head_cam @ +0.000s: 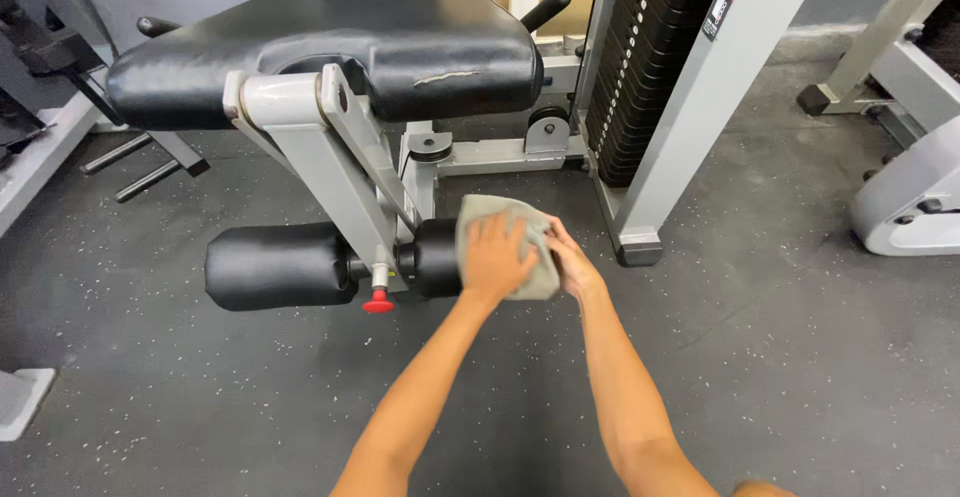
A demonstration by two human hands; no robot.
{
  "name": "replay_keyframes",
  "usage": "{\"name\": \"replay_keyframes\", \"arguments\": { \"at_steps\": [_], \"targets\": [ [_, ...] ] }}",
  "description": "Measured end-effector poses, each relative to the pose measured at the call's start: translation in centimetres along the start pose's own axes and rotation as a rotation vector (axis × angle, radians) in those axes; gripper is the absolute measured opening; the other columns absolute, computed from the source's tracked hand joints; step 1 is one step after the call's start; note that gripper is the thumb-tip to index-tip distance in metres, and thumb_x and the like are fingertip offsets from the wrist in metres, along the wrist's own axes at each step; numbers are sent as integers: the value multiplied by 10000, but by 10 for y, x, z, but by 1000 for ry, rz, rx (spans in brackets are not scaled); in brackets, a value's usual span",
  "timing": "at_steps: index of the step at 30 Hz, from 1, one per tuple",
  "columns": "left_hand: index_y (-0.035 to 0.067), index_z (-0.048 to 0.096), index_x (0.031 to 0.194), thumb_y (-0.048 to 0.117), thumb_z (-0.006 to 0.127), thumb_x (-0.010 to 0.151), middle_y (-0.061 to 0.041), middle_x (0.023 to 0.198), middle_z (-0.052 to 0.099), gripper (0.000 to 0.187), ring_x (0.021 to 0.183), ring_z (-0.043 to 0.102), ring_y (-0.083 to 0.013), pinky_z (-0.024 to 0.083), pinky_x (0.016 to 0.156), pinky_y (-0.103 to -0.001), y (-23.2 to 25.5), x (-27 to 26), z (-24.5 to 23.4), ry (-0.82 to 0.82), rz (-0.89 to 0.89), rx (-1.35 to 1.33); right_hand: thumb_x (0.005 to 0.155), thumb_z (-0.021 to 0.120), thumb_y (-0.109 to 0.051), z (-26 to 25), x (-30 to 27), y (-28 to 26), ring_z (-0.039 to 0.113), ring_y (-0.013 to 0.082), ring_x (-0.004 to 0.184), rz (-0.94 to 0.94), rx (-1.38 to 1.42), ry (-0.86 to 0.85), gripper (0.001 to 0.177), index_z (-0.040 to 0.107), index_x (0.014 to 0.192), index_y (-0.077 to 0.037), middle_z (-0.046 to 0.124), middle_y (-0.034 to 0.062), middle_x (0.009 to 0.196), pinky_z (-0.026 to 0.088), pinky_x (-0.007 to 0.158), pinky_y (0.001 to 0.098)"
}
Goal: The person wipes down various parts of a leg-extension machine and a cable weight machine using a cloth.
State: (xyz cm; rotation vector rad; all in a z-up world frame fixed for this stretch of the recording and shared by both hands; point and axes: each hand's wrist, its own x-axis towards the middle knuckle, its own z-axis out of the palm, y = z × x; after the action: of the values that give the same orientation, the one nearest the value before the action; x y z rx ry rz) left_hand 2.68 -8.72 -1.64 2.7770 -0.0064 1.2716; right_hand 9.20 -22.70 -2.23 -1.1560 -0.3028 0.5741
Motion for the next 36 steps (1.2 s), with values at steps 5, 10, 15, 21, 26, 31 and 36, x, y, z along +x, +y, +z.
{"name": "replay_keyframes", "arguments": {
  "at_steps": [5,10,15,21,26,31,36],
  "targets": [
    [156,703,1149,510,661,828,-144,1086,690,480,1081,672,-305,439,1001,-492,-18,-3,18,-40,-6,6,1015,585,-537,11,8,-4,428,381,1448,233,-38,204,553,544,1487,-253,445,130,1593,407,1144,538],
    [181,729,1055,551,678,813,-107,953,718,445,986,713,-282,475,978,-458,-77,-16,5,-32,-175,160,1028,621,-357,-4,17,3,420,331,1458,125,-76,120,403,614,1409,-224,487,115,1563,360,1198,501],
    [145,747,1046,480,680,837,-135,983,717,401,1013,685,-299,429,978,-492,-48,-12,-14,-13,-225,185,941,503,-737,38,-12,-40,87,393,1578,221,-114,107,827,385,1592,-241,92,165,1724,102,1268,569],
    [161,694,1182,471,680,808,-123,1178,664,486,1136,645,-294,430,993,-492,-3,-5,16,-11,89,-32,1027,618,-321,9,0,-17,487,312,1388,103,-82,101,459,540,1469,-229,555,86,1481,477,1094,470],
    [186,712,1155,501,674,830,-108,1058,694,454,1041,685,-281,478,944,-469,-55,-11,-4,-32,10,42,975,534,-441,15,-10,-25,224,306,1521,51,-35,-28,644,411,1563,-208,282,99,1645,211,1243,479],
    [152,721,1126,447,633,903,-95,1042,699,381,1008,686,-258,486,903,-433,-68,-26,-30,35,-243,186,963,686,-545,20,1,-28,391,292,1491,285,-106,178,713,482,1539,-176,379,128,1633,361,1190,504],
    [114,700,1127,395,660,850,-151,1112,690,396,1099,658,-317,435,1010,-502,-5,-5,-11,-6,-107,41,855,675,-113,-11,-3,-6,332,252,1488,-27,-24,-120,727,472,1541,-239,359,-10,1657,334,1185,429]
  ]
}}
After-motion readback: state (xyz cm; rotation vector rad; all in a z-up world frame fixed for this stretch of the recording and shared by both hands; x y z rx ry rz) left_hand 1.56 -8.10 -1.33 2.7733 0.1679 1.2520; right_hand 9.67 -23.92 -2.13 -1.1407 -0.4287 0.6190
